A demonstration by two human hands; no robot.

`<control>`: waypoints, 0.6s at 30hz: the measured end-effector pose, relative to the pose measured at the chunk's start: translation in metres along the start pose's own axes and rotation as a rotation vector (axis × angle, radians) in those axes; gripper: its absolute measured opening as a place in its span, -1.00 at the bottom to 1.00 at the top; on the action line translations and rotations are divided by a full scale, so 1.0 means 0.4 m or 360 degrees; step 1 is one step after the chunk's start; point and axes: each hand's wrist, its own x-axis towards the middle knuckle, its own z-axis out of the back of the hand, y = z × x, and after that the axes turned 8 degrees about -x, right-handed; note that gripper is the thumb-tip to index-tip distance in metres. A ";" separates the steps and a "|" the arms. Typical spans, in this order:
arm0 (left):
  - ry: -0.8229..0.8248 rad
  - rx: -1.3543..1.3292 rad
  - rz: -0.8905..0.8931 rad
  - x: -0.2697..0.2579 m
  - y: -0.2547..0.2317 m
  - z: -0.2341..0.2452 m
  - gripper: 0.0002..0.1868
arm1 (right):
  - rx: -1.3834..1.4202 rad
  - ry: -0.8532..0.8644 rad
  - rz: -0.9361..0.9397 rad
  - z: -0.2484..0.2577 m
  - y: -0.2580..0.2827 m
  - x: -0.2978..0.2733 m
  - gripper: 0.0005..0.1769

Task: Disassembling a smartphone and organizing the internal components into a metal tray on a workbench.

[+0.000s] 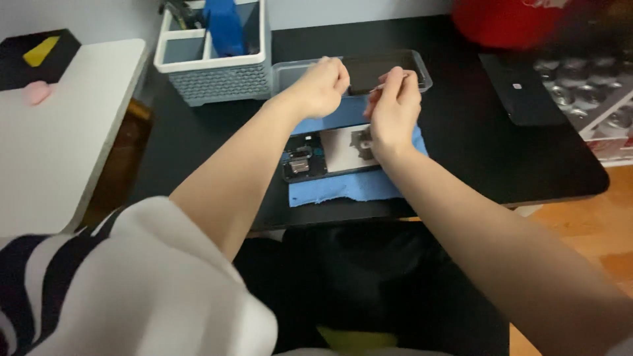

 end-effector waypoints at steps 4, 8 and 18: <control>0.0054 0.0100 0.0221 0.038 -0.021 -0.030 -0.78 | 0.0042 0.0053 -0.0194 0.009 0.037 -0.009 -0.68; 0.0152 0.0294 0.0385 0.050 -0.058 -0.023 -0.76 | 0.0030 0.0154 -0.0168 0.009 0.026 0.006 -0.65; 0.0185 0.0370 0.0373 0.044 -0.106 0.016 -0.71 | -0.0021 0.0292 -0.0195 0.019 0.054 -0.010 -0.71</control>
